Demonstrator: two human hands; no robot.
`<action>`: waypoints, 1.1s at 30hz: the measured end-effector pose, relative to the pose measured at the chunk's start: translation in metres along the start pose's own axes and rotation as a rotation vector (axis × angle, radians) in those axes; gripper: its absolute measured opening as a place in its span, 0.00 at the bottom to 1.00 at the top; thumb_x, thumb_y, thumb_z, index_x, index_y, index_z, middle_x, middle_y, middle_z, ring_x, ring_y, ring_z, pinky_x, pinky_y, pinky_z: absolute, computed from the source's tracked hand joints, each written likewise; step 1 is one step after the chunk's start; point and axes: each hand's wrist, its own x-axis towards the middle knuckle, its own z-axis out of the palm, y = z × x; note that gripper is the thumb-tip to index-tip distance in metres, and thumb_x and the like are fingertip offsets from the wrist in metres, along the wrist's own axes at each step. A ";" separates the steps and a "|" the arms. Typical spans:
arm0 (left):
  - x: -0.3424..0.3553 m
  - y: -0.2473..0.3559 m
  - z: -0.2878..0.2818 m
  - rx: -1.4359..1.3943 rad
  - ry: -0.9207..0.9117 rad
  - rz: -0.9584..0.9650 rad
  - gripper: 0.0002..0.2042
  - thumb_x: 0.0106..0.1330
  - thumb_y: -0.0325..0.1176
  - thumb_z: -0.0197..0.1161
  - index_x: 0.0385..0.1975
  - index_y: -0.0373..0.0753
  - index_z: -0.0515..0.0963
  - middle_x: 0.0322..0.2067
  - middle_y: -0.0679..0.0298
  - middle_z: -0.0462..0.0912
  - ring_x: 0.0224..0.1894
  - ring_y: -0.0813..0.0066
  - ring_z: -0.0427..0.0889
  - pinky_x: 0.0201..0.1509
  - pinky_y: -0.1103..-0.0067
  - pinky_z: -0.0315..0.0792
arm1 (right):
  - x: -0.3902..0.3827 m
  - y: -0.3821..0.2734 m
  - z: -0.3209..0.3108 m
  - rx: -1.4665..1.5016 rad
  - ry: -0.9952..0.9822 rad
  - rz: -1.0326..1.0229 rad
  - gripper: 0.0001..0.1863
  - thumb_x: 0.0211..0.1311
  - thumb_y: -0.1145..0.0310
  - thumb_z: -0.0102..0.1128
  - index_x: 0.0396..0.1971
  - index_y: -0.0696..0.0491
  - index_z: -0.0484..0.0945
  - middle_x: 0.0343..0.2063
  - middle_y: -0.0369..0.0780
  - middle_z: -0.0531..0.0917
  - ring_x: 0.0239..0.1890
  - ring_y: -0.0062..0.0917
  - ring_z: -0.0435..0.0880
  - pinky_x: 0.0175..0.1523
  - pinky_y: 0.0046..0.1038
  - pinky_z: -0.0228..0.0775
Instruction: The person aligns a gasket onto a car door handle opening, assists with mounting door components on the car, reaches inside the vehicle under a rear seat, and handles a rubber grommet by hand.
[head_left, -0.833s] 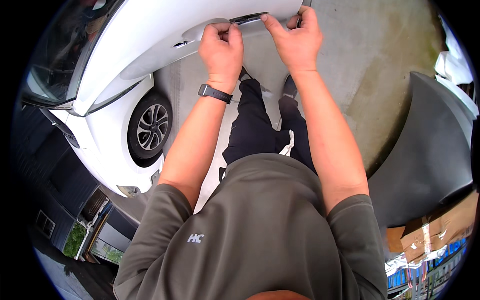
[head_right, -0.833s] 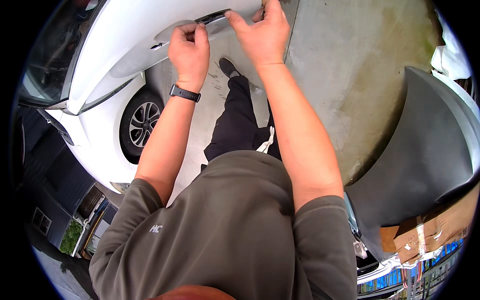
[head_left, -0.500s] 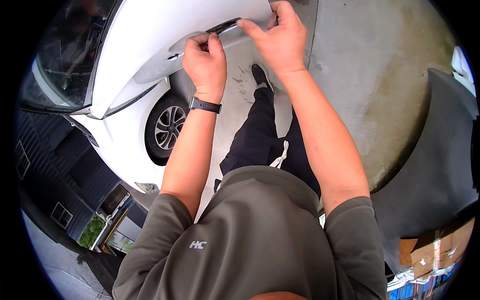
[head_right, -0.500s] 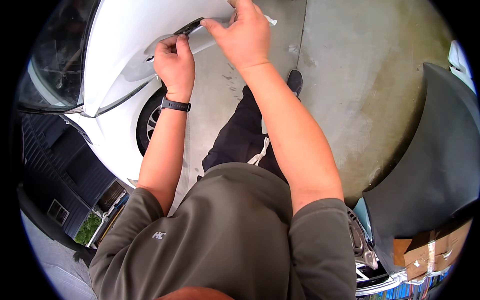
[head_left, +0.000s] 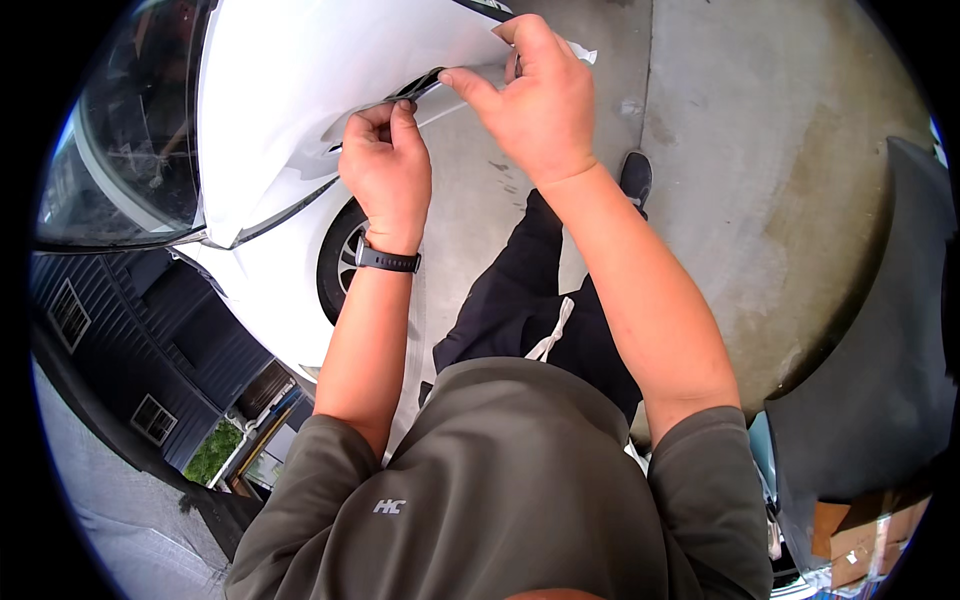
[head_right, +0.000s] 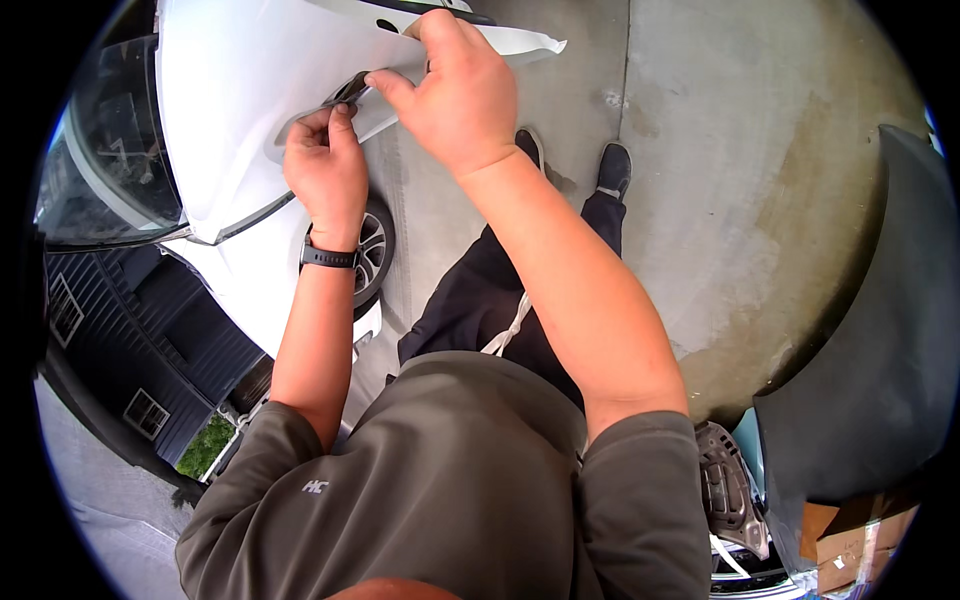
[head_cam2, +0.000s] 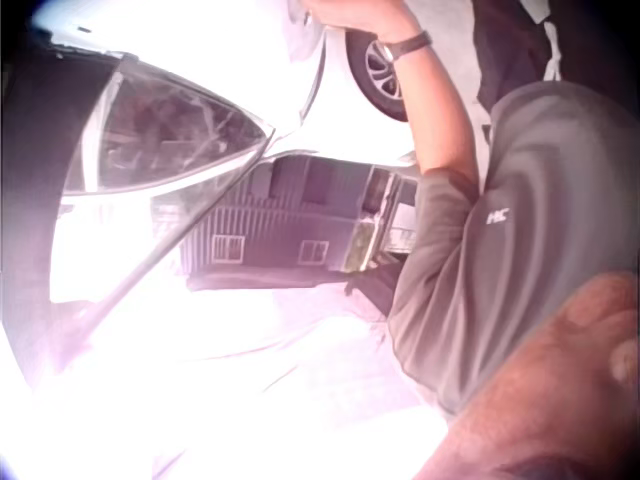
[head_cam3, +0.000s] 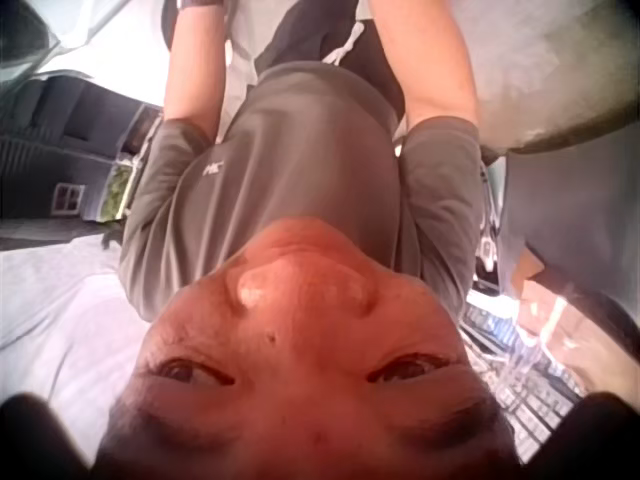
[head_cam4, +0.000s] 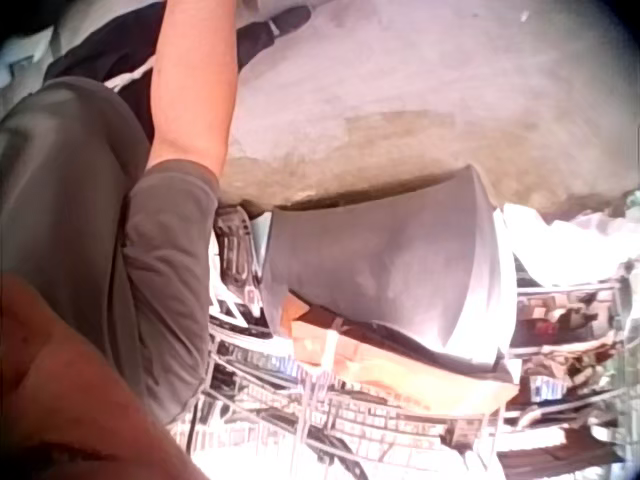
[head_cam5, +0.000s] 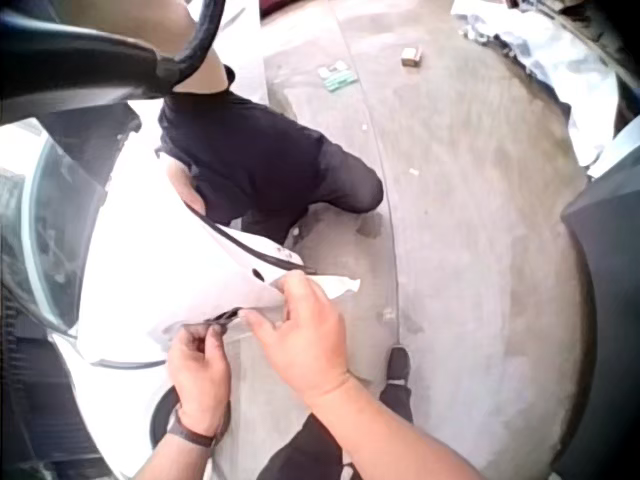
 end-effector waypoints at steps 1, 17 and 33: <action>0.002 0.002 0.000 -0.001 -0.003 0.013 0.08 0.69 0.29 0.67 0.32 0.31 0.79 0.29 0.58 0.89 0.27 0.76 0.84 0.35 0.78 0.78 | 0.001 -0.001 0.000 0.007 0.002 0.004 0.30 0.40 0.55 0.87 0.38 0.54 0.79 0.20 0.35 0.74 0.21 0.23 0.72 0.27 0.28 0.67; 0.001 0.008 0.001 -0.017 -0.054 -0.072 0.09 0.70 0.30 0.66 0.31 0.31 0.77 0.31 0.59 0.89 0.28 0.79 0.83 0.37 0.79 0.77 | 0.004 -0.005 -0.004 0.079 -0.079 0.085 0.24 0.42 0.62 0.83 0.35 0.52 0.78 0.25 0.36 0.78 0.25 0.29 0.77 0.30 0.32 0.70; 0.007 -0.003 0.005 -0.166 -0.072 -0.115 0.11 0.74 0.32 0.63 0.34 0.31 0.72 0.31 0.57 0.89 0.27 0.80 0.83 0.34 0.82 0.77 | 0.004 -0.004 -0.003 0.083 -0.079 0.087 0.22 0.44 0.62 0.80 0.35 0.51 0.76 0.30 0.38 0.83 0.33 0.38 0.83 0.34 0.38 0.75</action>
